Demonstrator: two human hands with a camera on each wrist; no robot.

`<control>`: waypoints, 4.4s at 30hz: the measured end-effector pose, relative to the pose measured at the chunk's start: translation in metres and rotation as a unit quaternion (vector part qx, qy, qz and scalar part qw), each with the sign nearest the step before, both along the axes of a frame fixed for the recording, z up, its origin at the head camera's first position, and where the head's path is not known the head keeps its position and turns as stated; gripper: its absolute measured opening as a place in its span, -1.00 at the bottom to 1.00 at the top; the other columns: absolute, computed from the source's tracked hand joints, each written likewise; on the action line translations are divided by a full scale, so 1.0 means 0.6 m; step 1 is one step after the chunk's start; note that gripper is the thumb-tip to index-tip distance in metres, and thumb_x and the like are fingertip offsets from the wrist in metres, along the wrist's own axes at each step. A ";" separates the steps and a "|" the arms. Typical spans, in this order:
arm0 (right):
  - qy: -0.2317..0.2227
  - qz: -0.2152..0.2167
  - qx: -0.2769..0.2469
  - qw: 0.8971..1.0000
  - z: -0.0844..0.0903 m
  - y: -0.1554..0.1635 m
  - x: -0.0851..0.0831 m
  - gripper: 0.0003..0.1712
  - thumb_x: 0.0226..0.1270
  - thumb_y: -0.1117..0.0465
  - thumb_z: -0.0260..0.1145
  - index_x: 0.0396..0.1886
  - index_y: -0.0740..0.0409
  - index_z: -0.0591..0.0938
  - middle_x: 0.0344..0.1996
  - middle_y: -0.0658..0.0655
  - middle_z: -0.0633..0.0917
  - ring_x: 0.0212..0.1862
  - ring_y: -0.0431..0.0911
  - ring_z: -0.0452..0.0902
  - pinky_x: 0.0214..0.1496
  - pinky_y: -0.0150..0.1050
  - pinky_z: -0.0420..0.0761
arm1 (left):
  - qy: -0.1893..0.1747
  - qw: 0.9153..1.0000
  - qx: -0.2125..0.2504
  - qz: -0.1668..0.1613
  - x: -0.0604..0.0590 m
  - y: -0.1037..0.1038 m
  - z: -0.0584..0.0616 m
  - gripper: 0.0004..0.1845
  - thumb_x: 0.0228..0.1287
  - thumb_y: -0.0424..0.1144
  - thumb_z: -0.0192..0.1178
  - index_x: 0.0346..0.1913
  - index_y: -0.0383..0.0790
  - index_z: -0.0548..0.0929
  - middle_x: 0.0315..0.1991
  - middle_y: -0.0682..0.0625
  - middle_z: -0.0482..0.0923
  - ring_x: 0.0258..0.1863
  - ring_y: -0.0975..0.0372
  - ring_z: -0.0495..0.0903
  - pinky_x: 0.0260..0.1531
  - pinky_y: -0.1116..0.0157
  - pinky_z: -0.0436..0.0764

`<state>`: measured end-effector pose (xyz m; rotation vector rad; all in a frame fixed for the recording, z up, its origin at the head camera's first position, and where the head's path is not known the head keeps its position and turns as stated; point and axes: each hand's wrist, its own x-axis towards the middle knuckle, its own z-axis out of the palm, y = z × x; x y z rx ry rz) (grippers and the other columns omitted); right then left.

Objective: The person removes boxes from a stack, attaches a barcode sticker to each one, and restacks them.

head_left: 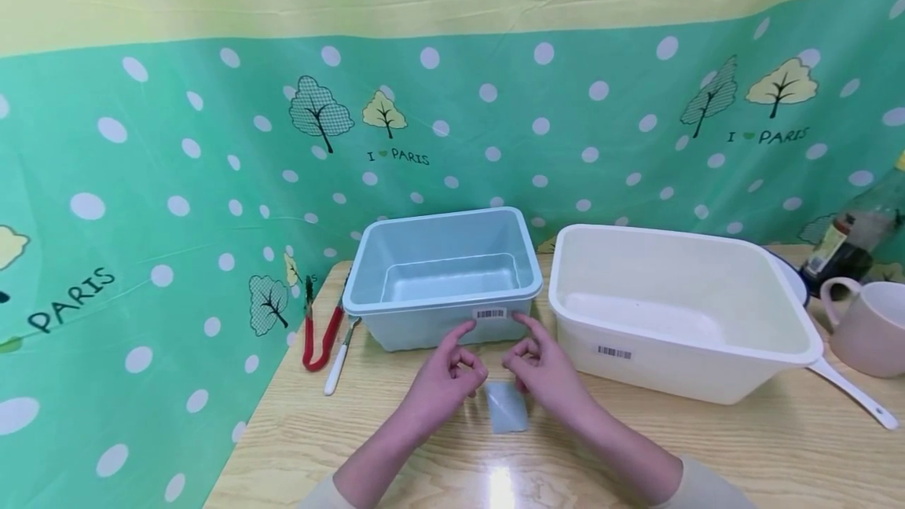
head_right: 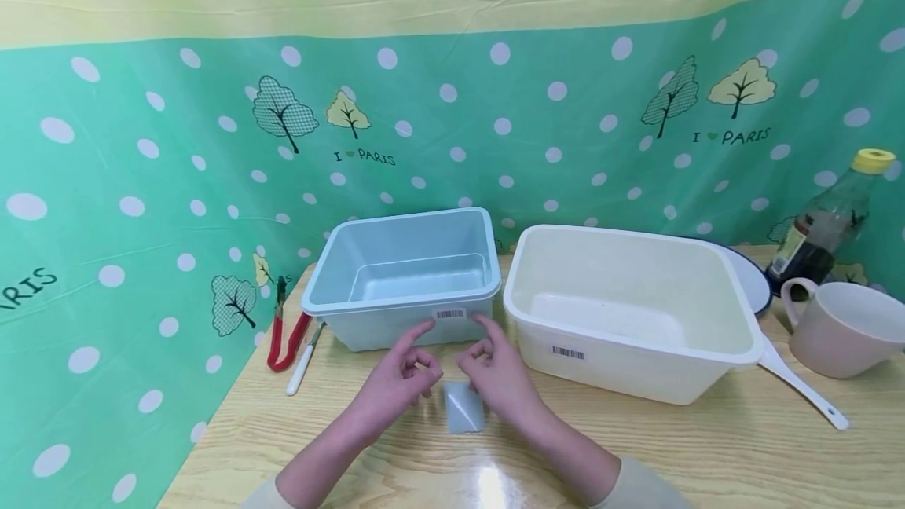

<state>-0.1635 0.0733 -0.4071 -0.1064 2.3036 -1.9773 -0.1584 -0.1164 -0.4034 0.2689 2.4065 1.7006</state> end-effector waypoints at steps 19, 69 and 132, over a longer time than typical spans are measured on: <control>0.000 0.045 0.009 0.999 0.005 0.021 0.005 -0.15 0.40 0.32 0.29 0.59 0.16 0.12 -0.33 0.16 0.66 -0.44 -0.04 0.53 -0.29 -0.15 0.66 | 0.005 1.000 0.008 -0.015 -0.001 0.009 -0.001 -0.25 0.33 -0.25 0.30 0.53 -0.07 0.25 -0.21 0.00 0.61 -0.39 0.15 0.56 -0.46 0.34 0.52; 0.111 -0.135 0.156 0.972 0.093 0.194 0.112 -0.60 0.51 0.15 0.29 0.26 0.09 0.52 -0.18 0.16 0.64 -0.39 -0.08 0.61 -0.39 -0.26 0.66 | 0.026 0.995 0.081 -0.054 -0.025 0.128 0.048 -0.30 0.32 -0.22 0.33 0.47 0.10 0.33 -0.07 0.04 0.58 -0.22 0.18 0.52 -0.34 0.25 0.62; 0.006 -0.051 0.177 0.983 0.037 0.469 0.082 0.21 0.51 0.03 0.27 0.59 -0.02 -0.52 0.51 0.55 -0.16 0.34 0.48 0.06 0.08 0.15 0.60 | 0.076 0.992 0.076 -0.067 -0.018 0.181 0.029 0.07 0.18 -0.10 0.47 0.62 0.08 -0.01 0.42 0.08 0.29 0.33 0.13 0.34 0.17 0.05 0.53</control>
